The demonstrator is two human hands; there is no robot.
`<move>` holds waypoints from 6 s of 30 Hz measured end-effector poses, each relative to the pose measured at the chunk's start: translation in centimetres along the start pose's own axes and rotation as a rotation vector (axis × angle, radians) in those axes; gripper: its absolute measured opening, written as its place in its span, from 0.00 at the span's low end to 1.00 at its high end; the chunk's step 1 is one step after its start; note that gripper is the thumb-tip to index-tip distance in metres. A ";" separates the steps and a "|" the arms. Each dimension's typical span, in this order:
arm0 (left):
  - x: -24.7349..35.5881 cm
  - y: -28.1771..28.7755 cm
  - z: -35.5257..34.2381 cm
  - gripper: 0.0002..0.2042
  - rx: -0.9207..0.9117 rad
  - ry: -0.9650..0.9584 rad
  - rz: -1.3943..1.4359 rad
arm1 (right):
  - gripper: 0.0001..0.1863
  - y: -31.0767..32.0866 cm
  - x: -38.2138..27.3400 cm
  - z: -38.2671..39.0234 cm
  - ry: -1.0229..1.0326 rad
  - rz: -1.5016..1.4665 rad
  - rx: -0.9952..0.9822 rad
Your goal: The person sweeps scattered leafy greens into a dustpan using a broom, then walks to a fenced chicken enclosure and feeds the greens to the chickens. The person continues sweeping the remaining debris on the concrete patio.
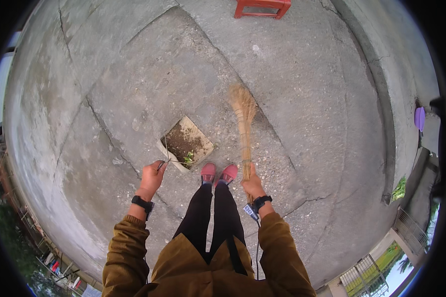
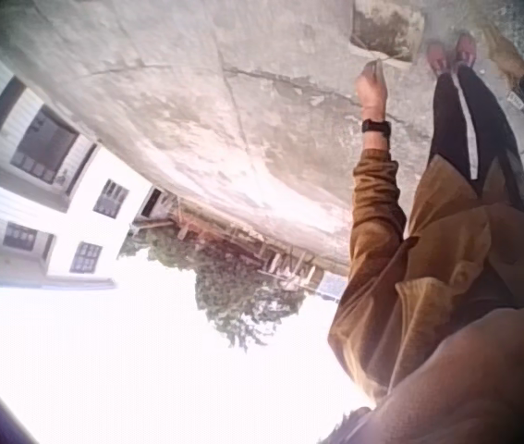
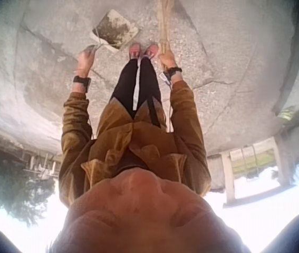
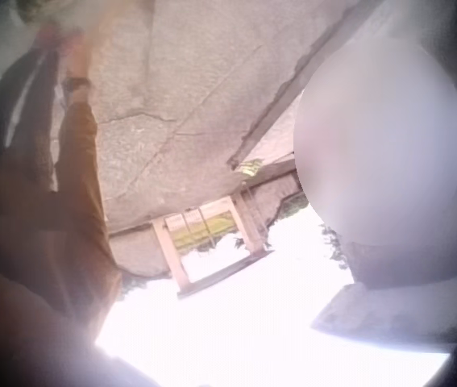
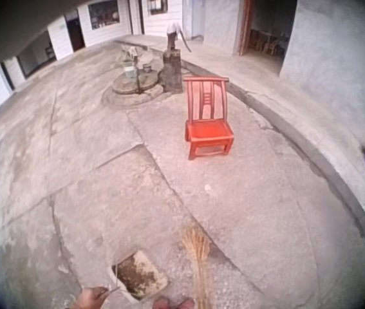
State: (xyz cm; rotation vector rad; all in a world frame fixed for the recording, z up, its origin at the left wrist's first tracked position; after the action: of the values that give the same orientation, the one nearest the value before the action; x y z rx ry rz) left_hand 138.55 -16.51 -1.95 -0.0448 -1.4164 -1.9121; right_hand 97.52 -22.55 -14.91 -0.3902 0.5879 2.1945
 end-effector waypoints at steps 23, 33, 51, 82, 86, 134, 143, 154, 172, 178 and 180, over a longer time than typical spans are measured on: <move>-5.2 0.2 4.6 0.10 -0.085 -0.075 -0.062 | 0.51 -7.6 7.7 19.0 -0.334 -0.485 -0.408; -7.0 0.3 7.4 0.11 -0.063 -0.082 -0.055 | 0.49 -11.4 7.3 16.6 -0.353 -0.667 -0.288; -6.3 2.8 -0.2 0.11 0.049 0.211 0.025 | 0.51 -2.7 -10.8 -0.7 -0.096 -0.085 -0.274; 3.0 16.3 -37.0 0.13 0.145 0.308 0.137 | 0.45 6.4 -53.6 -26.1 0.218 0.648 -0.208; 2.3 15.7 -38.6 0.11 0.108 0.329 0.086 | 0.46 9.4 -50.2 -18.8 0.133 0.641 -0.500; 57.1 -6.1 -50.2 0.17 -0.780 -1.002 -0.615 | 0.51 12.3 -30.7 -1.0 -0.466 -1.832 0.033; 63.9 -7.1 -49.1 0.17 -0.726 -0.994 -0.549 | 0.48 25.2 -22.9 4.5 -0.436 -1.718 0.358; 82.3 -21.1 -46.4 0.18 -0.762 -0.996 -0.550 | 0.38 51.5 3.5 -1.5 -0.467 -1.577 0.766; 102.8 -40.7 -49.0 0.18 -0.843 -1.041 -0.637 | 0.47 62.4 -4.4 -9.5 -0.444 -1.485 0.271; 103.5 -42.1 -48.5 0.20 -0.859 -0.988 -0.670 | 0.47 66.0 -5.5 0.8 -0.477 -1.743 0.108; 104.7 -42.1 -47.4 0.20 -0.887 -0.990 -0.637 | 0.47 67.6 -4.0 3.2 -0.524 -1.701 0.236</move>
State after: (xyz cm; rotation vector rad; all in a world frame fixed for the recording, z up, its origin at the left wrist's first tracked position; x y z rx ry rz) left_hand 56.87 -107.45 -8.82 -1.2253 -1.0122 -3.1630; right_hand 47.08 -61.34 8.59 -0.0579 0.0556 0.5115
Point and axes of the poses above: each hand's wrist, its own z-axis away from the middle knuckle, its own y-axis out of the back of the hand, x = y × z, the point moved 10 cm from there along -z, towards the middle knuckle, and after that the axes turned 12 degrees about -z, right-handed, at the moved point
